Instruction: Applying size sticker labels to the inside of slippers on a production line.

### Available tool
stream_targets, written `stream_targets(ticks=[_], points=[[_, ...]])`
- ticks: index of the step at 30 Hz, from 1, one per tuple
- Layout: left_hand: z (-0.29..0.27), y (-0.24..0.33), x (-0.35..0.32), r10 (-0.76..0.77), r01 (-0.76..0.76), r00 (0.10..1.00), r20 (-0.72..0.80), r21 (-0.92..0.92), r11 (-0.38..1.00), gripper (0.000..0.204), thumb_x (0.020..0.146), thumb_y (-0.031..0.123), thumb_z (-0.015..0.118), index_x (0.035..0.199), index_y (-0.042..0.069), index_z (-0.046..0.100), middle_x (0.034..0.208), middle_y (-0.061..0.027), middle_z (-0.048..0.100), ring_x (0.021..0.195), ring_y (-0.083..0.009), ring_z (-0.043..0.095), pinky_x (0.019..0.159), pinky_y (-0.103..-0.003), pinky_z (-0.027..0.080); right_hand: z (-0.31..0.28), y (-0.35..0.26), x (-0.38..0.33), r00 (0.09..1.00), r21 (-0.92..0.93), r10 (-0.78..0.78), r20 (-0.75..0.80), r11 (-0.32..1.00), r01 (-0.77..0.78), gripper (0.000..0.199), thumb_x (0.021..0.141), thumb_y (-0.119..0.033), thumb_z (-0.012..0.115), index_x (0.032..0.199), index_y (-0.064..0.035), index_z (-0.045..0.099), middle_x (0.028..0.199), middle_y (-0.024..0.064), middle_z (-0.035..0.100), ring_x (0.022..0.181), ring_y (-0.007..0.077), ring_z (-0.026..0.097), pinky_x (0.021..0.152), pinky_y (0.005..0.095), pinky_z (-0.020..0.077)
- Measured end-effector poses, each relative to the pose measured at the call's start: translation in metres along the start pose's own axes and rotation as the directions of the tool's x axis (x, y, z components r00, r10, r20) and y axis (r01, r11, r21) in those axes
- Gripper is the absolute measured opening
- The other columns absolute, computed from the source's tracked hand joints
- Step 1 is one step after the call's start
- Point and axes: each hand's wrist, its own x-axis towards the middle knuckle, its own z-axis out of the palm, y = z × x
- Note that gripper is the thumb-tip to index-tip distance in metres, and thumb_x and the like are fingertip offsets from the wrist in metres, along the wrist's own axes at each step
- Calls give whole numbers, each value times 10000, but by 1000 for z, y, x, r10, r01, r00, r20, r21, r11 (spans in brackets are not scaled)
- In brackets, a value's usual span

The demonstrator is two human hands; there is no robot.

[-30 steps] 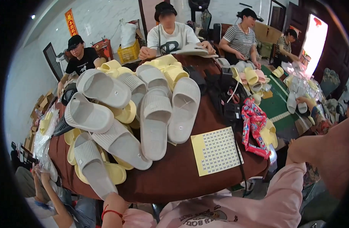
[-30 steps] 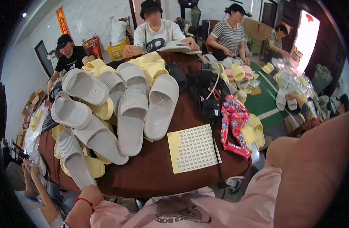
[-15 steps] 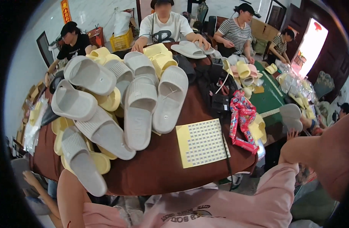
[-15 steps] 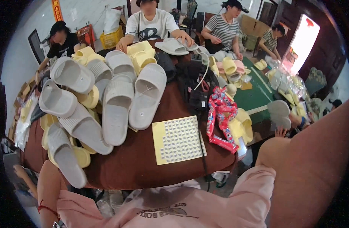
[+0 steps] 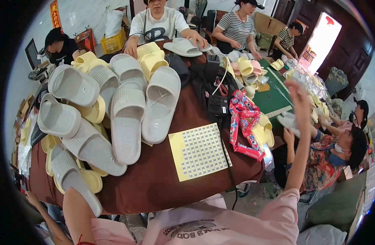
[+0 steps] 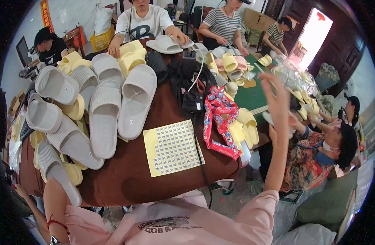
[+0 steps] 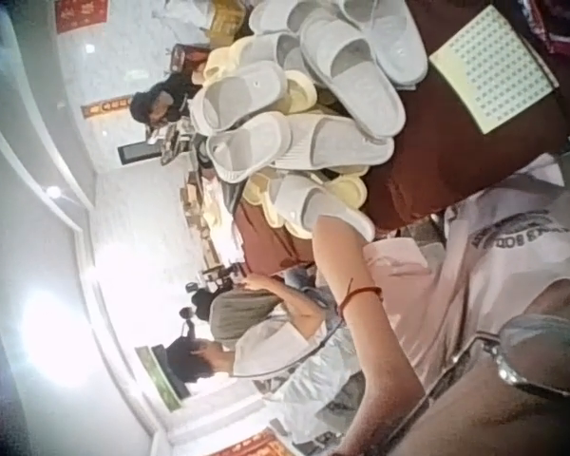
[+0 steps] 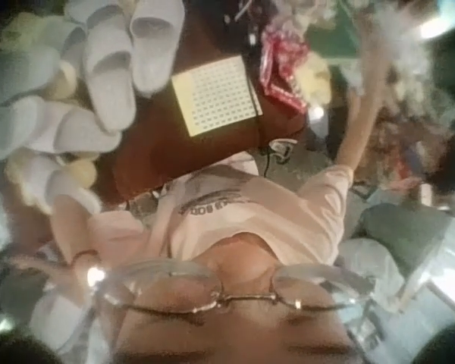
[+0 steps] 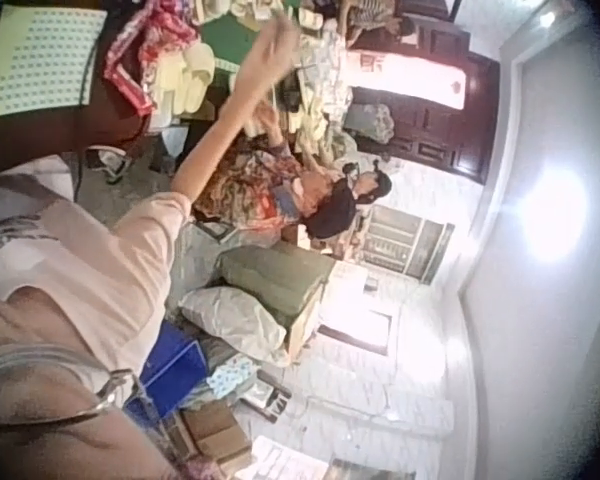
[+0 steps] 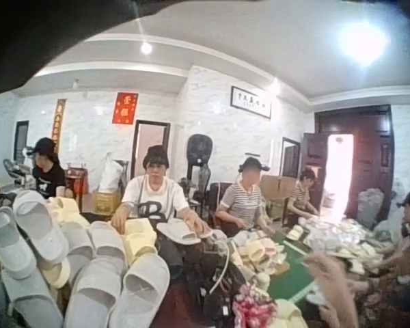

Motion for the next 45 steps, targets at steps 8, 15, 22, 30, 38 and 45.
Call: stream_targets(ticks=[8, 15, 22, 30, 38, 45], points=[[10, 1, -1, 6, -6, 1000, -9, 2, 1000, 422, 971, 270, 447, 1347, 79, 445, 1270, -117, 562, 1187, -223, 515, 1031, -412, 350, 131, 286, -172, 591, -360, 620, 516, 783, -507, 266, 943, -178, 493, 1120, -15, 608, 1145, 146, 624, 1032, 252, 593, 875, 348, 450], [8, 0, -4, 8, -7, 1000, -18, 28, 1000, 424, 970, 269, 446, 1349, 79, 439, 1275, -119, 558, 1192, -227, 511, 1035, -422, 345, 174, 290, -178, 785, 140, 601, 151, 773, -619, 347, 961, -220, 456, 1225, -36, 586, 1228, 127, 605, 1082, 241, 578, 927, 339, 427], [1, -6, -8, -1, 3, 999, -34, 49, 999, 425, 970, 268, 445, 1351, 79, 433, 1279, -122, 554, 1198, -232, 507, 1040, -431, 339, 72, 141, -70, 823, 519, 566, 57, 687, -508, 419, 1018, -263, 409, 1345, -16, 500, 1357, 83, 519, 1221, 187, 487, 1036, 293, 346], [-14, -5, -14, 10, -7, 995, -95, 36, 999, 427, 969, 266, 444, 1352, 79, 426, 1284, -125, 549, 1205, -236, 503, 1045, -441, 333, 2, -72, -22, 986, 309, 129, -106, 947, -91, 414, 998, -153, 385, 1354, 49, 447, 1391, 130, 477, 1294, 204, 422, 1086, 315, 272], [-35, 6, -17, 62, -62, 981, -185, 8, 998, 429, 968, 265, 442, 1354, 79, 420, 1290, -127, 545, 1212, -241, 498, 1050, -452, 327, 75, -202, -15, 912, 332, -379, 159, 890, 312, 382, 935, -123, 432, 1292, -39, 536, 1264, 188, 558, 1185, 374, 506, 1022, 432, 348], [-51, 18, -20, 81, -84, 973, -217, -2, 996, 431, 968, 264, 441, 1356, 79, 414, 1294, -130, 541, 1217, -245, 494, 1054, -461, 322, 190, -260, -58, 466, 279, -500, 730, 840, 465, 502, 924, -260, 544, 1403, -184, 415, 1125, 190, 541, 1068, 375, 517, 948, 492, 383]])
